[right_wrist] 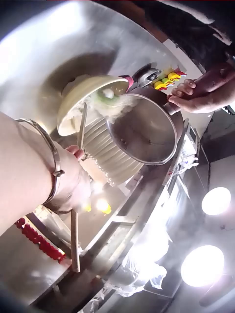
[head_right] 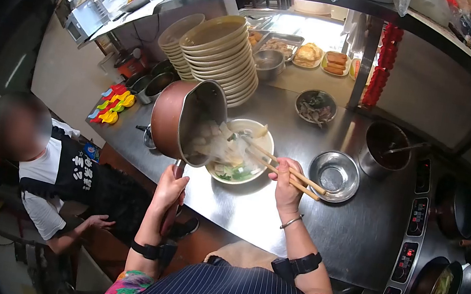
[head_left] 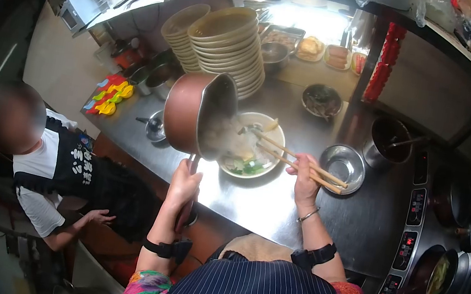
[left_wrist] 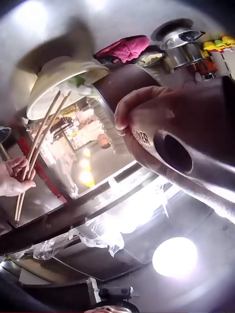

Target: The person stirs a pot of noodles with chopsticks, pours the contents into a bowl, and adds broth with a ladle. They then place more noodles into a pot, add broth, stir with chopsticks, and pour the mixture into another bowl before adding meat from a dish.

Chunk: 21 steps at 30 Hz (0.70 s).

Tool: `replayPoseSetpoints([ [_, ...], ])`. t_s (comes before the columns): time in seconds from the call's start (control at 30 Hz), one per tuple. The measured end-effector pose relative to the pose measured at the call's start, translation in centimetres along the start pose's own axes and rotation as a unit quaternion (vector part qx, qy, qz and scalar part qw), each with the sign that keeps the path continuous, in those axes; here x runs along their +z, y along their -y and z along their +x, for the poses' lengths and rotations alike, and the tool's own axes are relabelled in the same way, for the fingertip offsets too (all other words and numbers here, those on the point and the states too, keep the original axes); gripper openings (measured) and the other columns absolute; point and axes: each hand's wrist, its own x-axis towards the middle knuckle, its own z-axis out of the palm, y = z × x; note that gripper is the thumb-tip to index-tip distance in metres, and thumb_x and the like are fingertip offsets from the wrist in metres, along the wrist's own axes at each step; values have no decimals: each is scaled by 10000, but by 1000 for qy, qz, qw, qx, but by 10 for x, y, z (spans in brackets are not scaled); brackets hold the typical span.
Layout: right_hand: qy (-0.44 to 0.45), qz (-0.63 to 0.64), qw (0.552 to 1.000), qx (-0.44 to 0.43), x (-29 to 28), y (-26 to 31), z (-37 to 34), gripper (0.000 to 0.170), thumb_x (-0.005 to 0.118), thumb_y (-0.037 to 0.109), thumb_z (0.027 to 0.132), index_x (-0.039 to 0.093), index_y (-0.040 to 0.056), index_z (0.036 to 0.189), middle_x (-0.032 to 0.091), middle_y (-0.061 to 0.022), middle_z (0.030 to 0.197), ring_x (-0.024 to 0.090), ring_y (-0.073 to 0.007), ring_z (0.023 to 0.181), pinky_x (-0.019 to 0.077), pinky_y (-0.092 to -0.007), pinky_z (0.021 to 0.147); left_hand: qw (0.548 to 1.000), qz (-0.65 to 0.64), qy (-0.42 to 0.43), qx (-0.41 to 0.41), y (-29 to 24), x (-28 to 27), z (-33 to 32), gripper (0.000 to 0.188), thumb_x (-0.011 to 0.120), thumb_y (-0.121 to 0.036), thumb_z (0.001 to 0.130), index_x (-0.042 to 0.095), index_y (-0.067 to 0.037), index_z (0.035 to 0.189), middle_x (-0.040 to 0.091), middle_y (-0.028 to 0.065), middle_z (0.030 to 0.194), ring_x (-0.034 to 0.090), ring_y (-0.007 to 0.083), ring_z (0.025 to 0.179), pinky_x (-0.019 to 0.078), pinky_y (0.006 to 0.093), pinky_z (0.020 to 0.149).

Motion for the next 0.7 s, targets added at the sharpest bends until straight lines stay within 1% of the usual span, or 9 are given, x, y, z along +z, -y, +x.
replayPoseSetpoints([
  [0.13,29,-54,996,-60,-1,26,4,281,474,236,914,580,-21,873,531,-82,814,568,-124,545,468,-213,505,999,-36,6,-10,-6,-3,-5,192,526,-72,816,361,-19,899,433,30,562,439,121,376,371,271,308],
  [0.23,42,-44,996,-67,-4,39,5,271,474,226,914,579,-21,875,536,-83,822,566,-126,550,471,-216,508,984,-161,51,-55,-10,-15,-9,187,536,-91,819,377,-32,896,428,19,590,417,102,383,363,248,317],
  [0.3,47,-50,995,-77,-8,42,5,265,481,227,910,581,-17,879,535,-85,806,566,-127,561,478,-218,511,935,-322,110,-101,-7,-25,-11,165,535,-96,797,404,-21,863,426,29,623,414,93,413,357,233,332],
  [0.37,54,-91,991,-78,-11,46,5,253,498,224,901,585,-13,883,537,-90,795,564,-132,574,488,-224,508,913,-370,111,-127,2,-35,-14,157,536,-112,827,420,-24,886,424,22,624,388,76,411,336,212,334],
  [0.47,68,-104,986,-108,-13,49,8,240,522,223,889,588,-8,877,542,-90,789,559,-139,577,491,-235,493,739,-609,197,-211,10,-46,-21,129,462,-111,896,475,3,952,421,13,624,369,57,412,342,211,352],
  [0.5,76,-105,985,-110,-13,49,9,238,528,221,886,588,-8,874,544,-89,790,558,-141,578,491,-238,489,737,-612,193,-210,8,-46,-26,129,462,-111,896,475,3,952,421,13,624,369,57,412,342,211,352],
  [0.57,80,-102,986,-110,-11,50,9,231,532,218,883,585,-7,869,543,-87,778,556,-139,573,484,-235,491,586,-731,261,-234,6,-41,-33,166,430,-124,909,479,27,956,420,11,631,376,63,415,355,204,370],
  [0.63,90,-124,982,-114,-9,52,10,212,534,202,881,580,-4,859,540,-84,771,554,-134,575,474,-234,489,523,-775,282,-213,5,-28,-38,204,398,-113,908,397,63,1011,390,14,640,378,58,425,372,197,375],
  [0.7,99,-132,980,-111,-6,53,11,200,541,193,877,578,-2,853,538,-82,767,550,-131,573,470,-233,494,500,-789,287,-215,-4,-17,-41,210,394,-110,908,393,71,1014,387,17,640,375,57,423,367,196,371],
])
